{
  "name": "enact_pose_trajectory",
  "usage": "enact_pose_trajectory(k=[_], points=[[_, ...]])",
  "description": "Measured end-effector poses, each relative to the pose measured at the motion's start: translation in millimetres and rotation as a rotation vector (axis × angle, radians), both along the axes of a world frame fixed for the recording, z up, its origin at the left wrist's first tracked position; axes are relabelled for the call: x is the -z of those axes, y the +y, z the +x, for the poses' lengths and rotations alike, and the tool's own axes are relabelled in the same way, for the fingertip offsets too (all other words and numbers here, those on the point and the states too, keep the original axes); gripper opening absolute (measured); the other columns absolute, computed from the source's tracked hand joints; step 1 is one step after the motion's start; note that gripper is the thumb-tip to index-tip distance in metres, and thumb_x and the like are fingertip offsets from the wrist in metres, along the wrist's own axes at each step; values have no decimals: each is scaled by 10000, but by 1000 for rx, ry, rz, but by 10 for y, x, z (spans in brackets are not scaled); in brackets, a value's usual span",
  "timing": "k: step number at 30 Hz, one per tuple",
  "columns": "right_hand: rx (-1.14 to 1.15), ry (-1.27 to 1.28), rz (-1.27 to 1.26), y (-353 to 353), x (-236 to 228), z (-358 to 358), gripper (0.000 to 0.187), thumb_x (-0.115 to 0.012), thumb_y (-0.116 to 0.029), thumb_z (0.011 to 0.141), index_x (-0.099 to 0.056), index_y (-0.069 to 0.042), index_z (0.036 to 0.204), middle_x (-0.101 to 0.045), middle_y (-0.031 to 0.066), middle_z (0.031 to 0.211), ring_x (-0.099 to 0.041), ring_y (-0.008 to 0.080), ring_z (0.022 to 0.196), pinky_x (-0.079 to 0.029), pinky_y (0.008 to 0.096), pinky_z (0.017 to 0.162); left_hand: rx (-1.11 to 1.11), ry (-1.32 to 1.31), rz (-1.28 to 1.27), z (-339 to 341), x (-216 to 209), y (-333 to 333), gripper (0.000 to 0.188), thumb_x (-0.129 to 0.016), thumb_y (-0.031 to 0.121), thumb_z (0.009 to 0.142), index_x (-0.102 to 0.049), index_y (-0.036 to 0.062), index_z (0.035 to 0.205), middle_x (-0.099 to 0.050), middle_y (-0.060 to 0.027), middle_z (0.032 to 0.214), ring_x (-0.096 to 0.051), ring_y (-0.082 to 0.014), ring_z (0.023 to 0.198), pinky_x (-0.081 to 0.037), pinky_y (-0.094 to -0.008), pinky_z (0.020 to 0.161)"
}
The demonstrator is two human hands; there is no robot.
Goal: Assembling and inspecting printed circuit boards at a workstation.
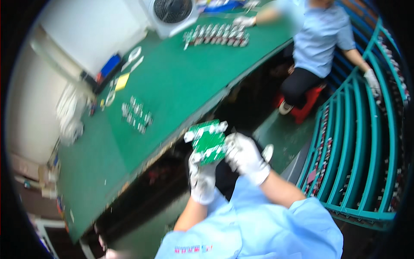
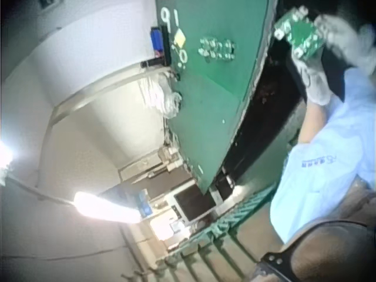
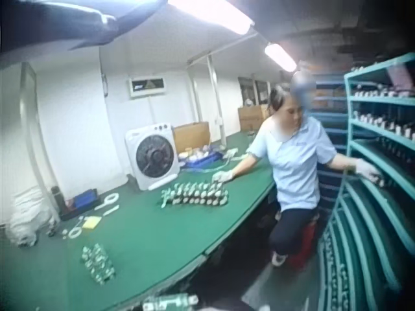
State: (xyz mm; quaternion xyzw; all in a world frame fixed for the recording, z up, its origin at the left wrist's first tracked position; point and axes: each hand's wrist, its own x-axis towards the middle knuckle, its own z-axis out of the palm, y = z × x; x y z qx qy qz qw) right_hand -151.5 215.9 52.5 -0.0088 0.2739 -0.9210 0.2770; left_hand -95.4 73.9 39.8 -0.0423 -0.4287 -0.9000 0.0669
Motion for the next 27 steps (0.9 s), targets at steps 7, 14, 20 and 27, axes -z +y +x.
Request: enact_pose_trajectory(k=[7, 14, 20, 27], points=[[85, 744, 794, 9, -236, -27, 205, -506, -7, 830, -511, 46, 1028, -545, 31, 713, -462, 48, 564, -407, 220, 516, -153, -167, 106, -15, -197, 109, 406, -540, 412, 903, -445, 149, 1198, -556, -41, 1163, -544, -215, 1085, -470, -430, 861], [36, 938, 1078, 30, -361, 64, 476, -520, -145, 864, -347, 47, 1265, -593, 142, 770, -612, 242, 630, -477, 322, 595, -636, -196, 90, 29, 255, 33, 422, -538, 396, 891, -446, 101, 1179, -582, -123, 994, -619, -237, 833, -553, -368, 668], [72, 1047, 1193, -147, -286, 163, 402, -522, -129, 861, -417, 36, 1212, -620, 185, 776, -598, 346, 582, -472, 406, 523, -294, -309, 1166, 237, 546, -119, 535, -554, 506, 846, -501, 36, 1095, -588, -85, 678, -508, -193, 441, -474, -342, 451], [81, 1068, 1142, -175, -227, 83, 324, -532, -98, 860, -469, 5, 1160, -634, 163, 845, -611, 331, 691, -482, 388, 573, -430, -421, 1116, 196, 515, -121, 542, -554, 502, 847, -500, 25, 1098, -599, -111, 733, -529, -197, 485, -484, -331, 476]])
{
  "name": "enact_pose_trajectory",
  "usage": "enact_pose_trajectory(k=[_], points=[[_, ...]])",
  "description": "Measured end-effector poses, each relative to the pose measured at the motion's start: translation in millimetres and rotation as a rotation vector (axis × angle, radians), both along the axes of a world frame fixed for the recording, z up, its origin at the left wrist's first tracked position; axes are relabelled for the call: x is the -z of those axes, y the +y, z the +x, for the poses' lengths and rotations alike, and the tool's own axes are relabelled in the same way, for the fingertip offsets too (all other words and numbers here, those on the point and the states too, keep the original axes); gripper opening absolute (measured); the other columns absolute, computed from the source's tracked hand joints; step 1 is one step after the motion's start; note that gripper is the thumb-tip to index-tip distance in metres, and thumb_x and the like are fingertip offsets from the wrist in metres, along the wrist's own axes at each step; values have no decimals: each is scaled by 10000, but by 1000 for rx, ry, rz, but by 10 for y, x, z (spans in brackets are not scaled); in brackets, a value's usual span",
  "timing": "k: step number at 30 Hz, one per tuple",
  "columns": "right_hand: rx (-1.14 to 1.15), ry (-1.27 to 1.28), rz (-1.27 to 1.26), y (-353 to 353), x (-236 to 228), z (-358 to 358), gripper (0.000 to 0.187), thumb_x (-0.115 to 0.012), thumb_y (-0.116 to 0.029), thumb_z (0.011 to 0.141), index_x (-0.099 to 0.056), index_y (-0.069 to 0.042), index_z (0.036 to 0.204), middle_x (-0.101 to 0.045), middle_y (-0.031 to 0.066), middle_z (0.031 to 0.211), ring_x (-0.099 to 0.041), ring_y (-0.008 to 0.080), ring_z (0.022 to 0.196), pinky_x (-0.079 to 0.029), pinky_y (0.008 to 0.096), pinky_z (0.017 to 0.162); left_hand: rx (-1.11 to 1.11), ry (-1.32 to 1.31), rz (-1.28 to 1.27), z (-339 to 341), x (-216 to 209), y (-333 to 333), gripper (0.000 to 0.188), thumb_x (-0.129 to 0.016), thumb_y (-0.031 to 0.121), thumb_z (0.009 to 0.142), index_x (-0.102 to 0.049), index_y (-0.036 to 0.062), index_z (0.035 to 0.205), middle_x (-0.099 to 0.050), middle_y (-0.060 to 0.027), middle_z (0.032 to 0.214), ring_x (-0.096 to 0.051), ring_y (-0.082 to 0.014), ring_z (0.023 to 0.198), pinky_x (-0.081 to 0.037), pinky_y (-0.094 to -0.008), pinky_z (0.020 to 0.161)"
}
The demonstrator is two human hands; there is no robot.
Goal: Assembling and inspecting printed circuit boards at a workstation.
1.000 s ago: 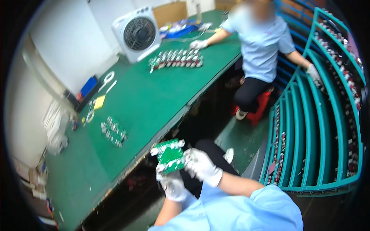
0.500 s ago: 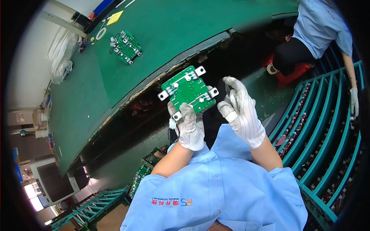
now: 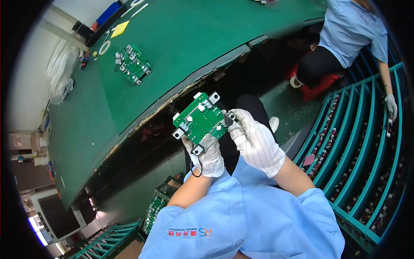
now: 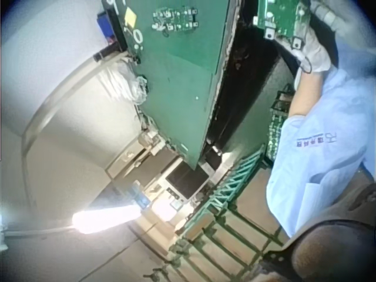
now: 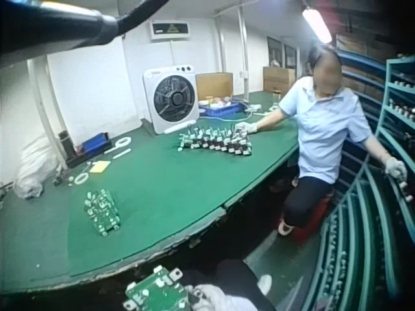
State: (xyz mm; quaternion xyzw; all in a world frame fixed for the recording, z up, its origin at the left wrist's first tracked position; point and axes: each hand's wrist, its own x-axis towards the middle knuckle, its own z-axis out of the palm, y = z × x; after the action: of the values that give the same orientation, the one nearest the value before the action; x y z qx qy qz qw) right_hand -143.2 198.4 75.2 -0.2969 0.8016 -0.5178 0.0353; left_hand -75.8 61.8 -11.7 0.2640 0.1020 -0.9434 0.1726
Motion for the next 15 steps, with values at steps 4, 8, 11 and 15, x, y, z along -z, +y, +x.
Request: enact_pose_trajectory(k=[4, 8, 11, 15], points=[[-6, -78, -62, 59, -85, -48, 303, -520, -106, 874, -471, -4, 1155, -629, 166, 851, -616, 337, 696, -484, 392, 577, 0, -57, -31, -72, -36, 36, 546, -554, 500, 848, -500, 19, 1099, -605, -126, 765, -541, -200, 511, -490, -324, 491], [53, 14, -75, 127, -43, -115, 267, -485, -141, 898, -488, -28, 1140, -619, 170, 881, -620, 338, 710, -491, 395, 591, 77, -21, -47, -171, -93, 100, 550, -554, 498, 849, -500, 12, 1101, -612, -141, 797, -554, -203, 536, -495, -318, 505], [64, -72, -55, 192, 60, -72, 282, -509, -176, 902, -523, -1, 1123, -601, 206, 979, -629, 331, 840, -498, 348, 732, 95, -89, -876, -332, -279, 308, 590, -538, 488, 865, -470, -6, 1180, -591, -199, 1040, -608, -236, 821, -523, -341, 724], [45, -59, -10, 202, 149, 54, 324, -467, -202, 925, -417, -36, 1199, -614, 177, 804, -621, 336, 658, -495, 395, 585, 250, 216, -1174, -173, -257, 326, 463, -442, 343, 961, -395, 14, 1284, -504, -180, 1252, -511, -273, 1144, -396, -391, 998]])
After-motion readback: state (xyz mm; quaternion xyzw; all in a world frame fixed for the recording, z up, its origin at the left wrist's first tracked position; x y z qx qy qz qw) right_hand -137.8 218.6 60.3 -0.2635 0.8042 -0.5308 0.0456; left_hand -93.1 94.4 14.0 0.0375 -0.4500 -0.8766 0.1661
